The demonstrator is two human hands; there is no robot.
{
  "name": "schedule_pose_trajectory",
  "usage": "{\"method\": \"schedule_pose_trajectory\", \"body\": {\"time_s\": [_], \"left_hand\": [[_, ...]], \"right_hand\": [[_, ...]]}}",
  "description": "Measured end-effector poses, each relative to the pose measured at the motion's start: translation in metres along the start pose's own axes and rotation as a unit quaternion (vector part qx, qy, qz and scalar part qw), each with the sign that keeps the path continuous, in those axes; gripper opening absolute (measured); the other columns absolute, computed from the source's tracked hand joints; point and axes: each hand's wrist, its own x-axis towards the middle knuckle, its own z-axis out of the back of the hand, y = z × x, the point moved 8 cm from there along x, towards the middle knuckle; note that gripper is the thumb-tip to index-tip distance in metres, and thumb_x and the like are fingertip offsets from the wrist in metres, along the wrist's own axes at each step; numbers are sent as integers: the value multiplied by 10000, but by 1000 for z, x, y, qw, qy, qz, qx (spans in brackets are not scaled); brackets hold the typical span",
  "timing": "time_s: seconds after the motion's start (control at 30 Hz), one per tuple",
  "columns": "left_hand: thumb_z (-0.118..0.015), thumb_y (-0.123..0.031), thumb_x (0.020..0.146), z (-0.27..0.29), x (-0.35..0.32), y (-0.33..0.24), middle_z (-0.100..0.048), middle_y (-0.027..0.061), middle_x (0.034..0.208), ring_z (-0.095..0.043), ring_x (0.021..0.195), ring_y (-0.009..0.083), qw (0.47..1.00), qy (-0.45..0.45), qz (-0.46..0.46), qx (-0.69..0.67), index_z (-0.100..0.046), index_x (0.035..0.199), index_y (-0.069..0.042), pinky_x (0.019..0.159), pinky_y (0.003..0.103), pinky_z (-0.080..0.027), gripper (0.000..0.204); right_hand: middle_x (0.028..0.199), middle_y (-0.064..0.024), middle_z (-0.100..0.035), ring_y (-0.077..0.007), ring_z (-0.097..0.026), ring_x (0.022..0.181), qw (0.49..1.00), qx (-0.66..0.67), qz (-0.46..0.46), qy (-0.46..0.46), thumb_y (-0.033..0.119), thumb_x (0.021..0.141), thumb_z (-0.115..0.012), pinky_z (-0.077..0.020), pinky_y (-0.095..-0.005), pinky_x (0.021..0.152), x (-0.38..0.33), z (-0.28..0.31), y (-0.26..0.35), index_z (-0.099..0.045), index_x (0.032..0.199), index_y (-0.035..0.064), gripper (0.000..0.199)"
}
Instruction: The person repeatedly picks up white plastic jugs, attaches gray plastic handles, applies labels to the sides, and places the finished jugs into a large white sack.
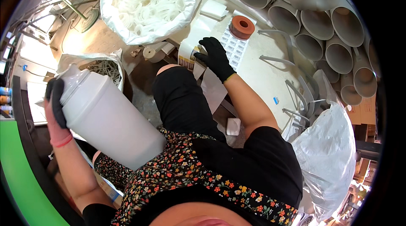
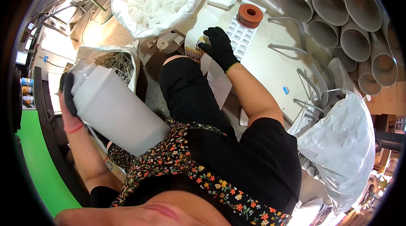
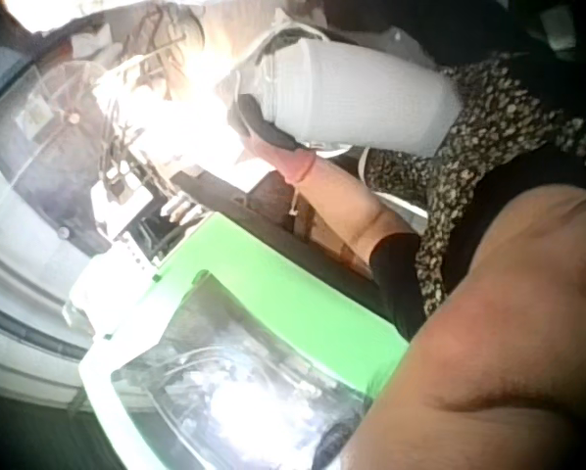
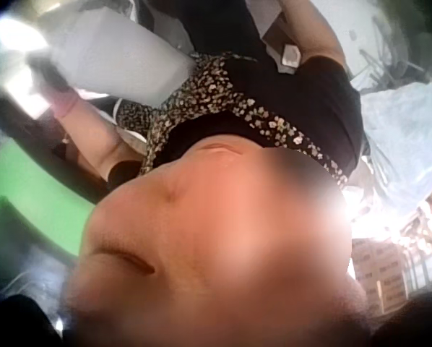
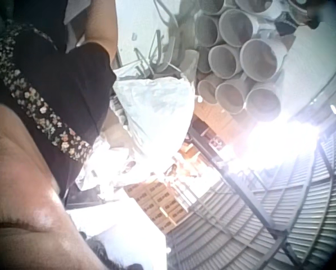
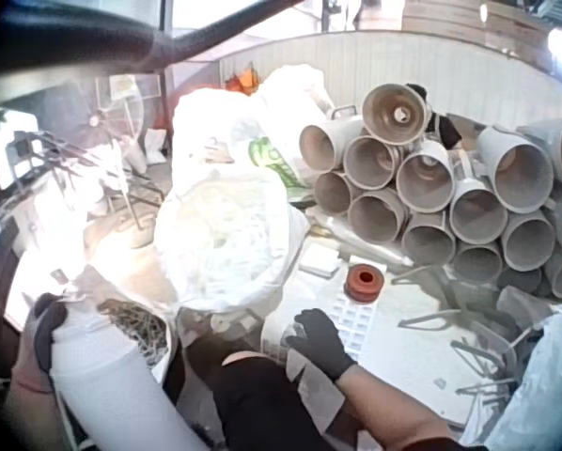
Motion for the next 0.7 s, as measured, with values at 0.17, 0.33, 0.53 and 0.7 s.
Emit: {"method": "schedule_pose_trajectory", "body": {"time_s": [0.17, 0.33, 0.53, 0.7], "left_hand": [[-563, -223, 916, -7, -12, 37, -629, 63, 862, -595, 828, 145, 994, -33, 88, -53, -644, 1056, -13, 755, 259, -466, 264], [-518, -206, 944, 26, -21, 66, -633, 83, 986, -596, 896, 161, 999, -16, 32, 37, -630, 1081, 7, 803, 287, -475, 276], [-578, -157, 927, 44, -27, 82, -648, 61, 1056, -590, 949, 139, 993, -75, 84, -42, -629, 1151, 5, 852, 264, -466, 281], [-585, -127, 920, 46, -30, 50, -661, 48, 1095, -588, 995, 117, 994, -73, -43, 66, -626, 1179, -14, 903, 246, -445, 286]], "right_hand": [[911, -127, -638, -310, -599, 909, 998, -54, -26, -16, 231, 683, -743, -481, -417, 796, 4, -22, -14, -653, 919, 52, 310], [856, -112, -650, -311, -609, 857, 997, -36, -56, -28, 182, 708, -703, -476, -424, 769, 7, -21, -15, -669, 858, 75, 188], [829, -141, -621, -342, -594, 836, 995, -92, 33, -11, 123, 716, -621, -474, -453, 729, 6, -24, -3, -624, 765, 82, 64], [767, -118, -630, -317, -603, 728, 990, -91, 106, 34, 96, 765, -653, -480, -420, 673, 18, 23, 76, -655, 801, 65, 48]]}}
